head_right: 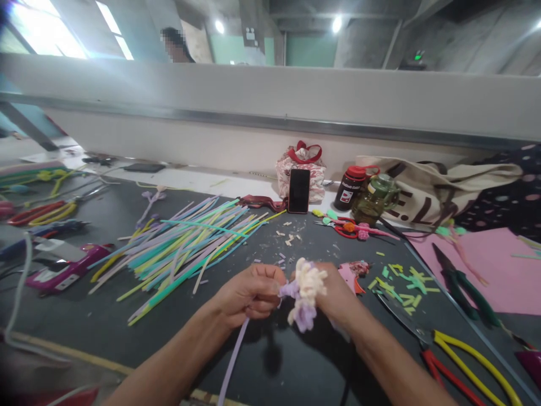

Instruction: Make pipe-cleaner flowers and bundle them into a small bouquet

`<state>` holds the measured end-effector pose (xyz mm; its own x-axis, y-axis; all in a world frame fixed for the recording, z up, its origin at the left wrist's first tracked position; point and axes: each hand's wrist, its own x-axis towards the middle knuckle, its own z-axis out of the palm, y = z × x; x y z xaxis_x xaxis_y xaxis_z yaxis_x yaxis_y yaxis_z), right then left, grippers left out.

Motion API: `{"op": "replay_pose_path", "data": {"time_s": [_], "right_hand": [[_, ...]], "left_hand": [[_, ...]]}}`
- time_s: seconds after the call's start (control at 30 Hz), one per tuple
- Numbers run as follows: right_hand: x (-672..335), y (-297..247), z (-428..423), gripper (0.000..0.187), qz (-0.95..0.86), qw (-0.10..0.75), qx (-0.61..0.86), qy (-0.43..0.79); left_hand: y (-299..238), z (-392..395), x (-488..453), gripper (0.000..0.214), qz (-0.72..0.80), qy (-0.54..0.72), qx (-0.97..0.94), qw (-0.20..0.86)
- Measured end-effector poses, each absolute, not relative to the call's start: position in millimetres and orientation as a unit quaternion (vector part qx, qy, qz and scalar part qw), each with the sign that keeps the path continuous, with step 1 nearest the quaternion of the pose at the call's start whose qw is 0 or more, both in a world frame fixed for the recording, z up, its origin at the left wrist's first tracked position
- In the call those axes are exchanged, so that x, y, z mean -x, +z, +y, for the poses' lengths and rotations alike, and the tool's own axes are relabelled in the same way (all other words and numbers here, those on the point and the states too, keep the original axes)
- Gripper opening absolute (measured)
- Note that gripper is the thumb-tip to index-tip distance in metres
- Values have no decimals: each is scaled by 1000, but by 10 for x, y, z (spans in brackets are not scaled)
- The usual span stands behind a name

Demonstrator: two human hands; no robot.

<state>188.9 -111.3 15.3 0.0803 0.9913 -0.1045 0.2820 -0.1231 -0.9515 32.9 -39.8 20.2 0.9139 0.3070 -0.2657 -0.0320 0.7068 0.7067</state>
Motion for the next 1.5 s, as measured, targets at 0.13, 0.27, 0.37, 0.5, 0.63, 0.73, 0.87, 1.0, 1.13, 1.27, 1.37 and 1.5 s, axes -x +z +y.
{"op": "replay_pose_path", "data": {"time_s": [0.13, 0.27, 0.37, 0.5, 0.63, 0.73, 0.87, 1.0, 1.13, 1.27, 1.37, 1.5], "right_hand": [[-2108, 359, -925, 18, -548, 325, 579, 509], [-2163, 626, -738, 13, -679, 180, 529, 475], [-2024, 786, -718, 12, -784, 77, 546, 283], [-1701, 790, -937, 14, -821, 26, 568, -42], [-1479, 588, -1198, 21, -809, 90, 525, -248], [-1514, 441, -1250, 25, -778, 159, 564, -227], [-1705, 310, -1201, 19, -703, 322, 633, 42], [-1832, 210, -1140, 20, -584, 386, 655, 286], [-1880, 199, -1069, 15, -543, 418, 617, 386], [-1818, 210, -1002, 24, -492, 487, 618, 373], [-1722, 139, -960, 26, -432, 542, 605, 392], [-1648, 29, -917, 26, -385, 589, 543, 459]], "left_hand": [[271, -410, -317, 11, 208, 43, -467, 858], [176, -417, -379, 11, 262, 32, -577, 773], [52, -393, -434, 14, 310, 105, -622, 712], [14, -352, -477, 16, 355, 212, -504, 759], [120, -367, -492, 15, 309, 275, -362, 836], [183, -397, -485, 23, 250, 278, -251, 893], [200, -440, -471, 18, 176, 261, -128, 941], [172, -469, -511, 20, 167, 267, -118, 942], [117, -480, -586, 26, 217, 304, -181, 910], [58, -514, -653, 28, 278, 328, -243, 869], [35, -545, -686, 28, 328, 363, -297, 820], [18, -553, -701, 26, 352, 404, -337, 774]]}}
